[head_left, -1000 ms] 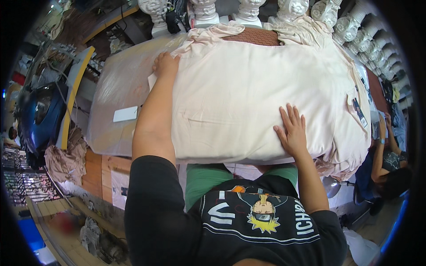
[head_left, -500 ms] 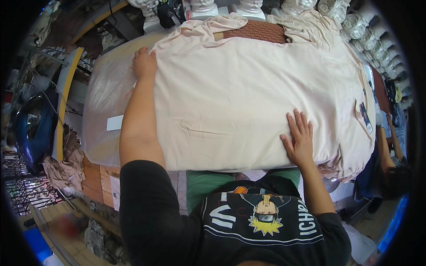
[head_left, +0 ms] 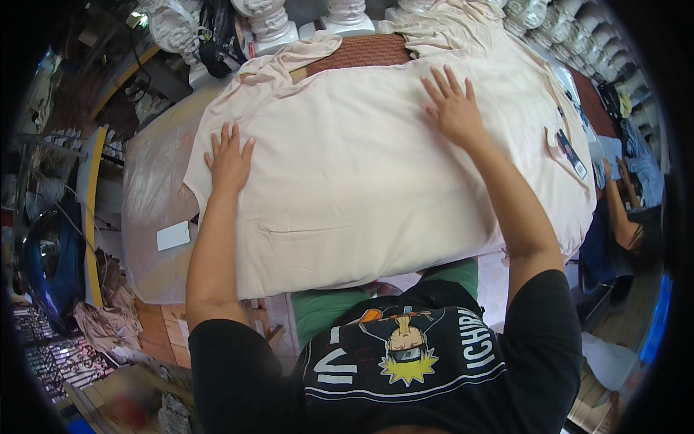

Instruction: The person puts a folded light-colored shirt into a clear plastic bag and then picks up another identical shirt from a stack to begin smoothing it out.

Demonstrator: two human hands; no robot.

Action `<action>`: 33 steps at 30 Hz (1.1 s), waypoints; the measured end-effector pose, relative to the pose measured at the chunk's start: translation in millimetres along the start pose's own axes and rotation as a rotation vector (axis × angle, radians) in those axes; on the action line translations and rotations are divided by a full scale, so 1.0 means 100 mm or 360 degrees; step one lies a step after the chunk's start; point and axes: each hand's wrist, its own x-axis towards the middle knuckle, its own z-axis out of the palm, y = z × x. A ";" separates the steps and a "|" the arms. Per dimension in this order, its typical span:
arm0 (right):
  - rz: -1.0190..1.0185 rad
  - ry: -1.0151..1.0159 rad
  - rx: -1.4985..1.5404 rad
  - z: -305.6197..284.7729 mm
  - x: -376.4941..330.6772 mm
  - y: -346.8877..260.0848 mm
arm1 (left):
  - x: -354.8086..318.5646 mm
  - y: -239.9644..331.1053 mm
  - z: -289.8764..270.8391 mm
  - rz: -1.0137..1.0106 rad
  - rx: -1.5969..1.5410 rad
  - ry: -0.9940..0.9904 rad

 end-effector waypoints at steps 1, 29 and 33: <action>0.0049 -0.0058 -0.0103 0.10 0.07 0.12 | 0.00 -0.01 0.01 0.0031 -0.0008 0.0014; 0.0088 0.0987 0.0376 0.05 0.49 0.76 | -0.17 0.00 -0.28 0.0121 -0.0127 0.0356; -0.0097 0.0343 0.0423 -0.51 -0.89 -0.31 | -1.33 0.30 -0.38 0.0162 -0.0005 0.0212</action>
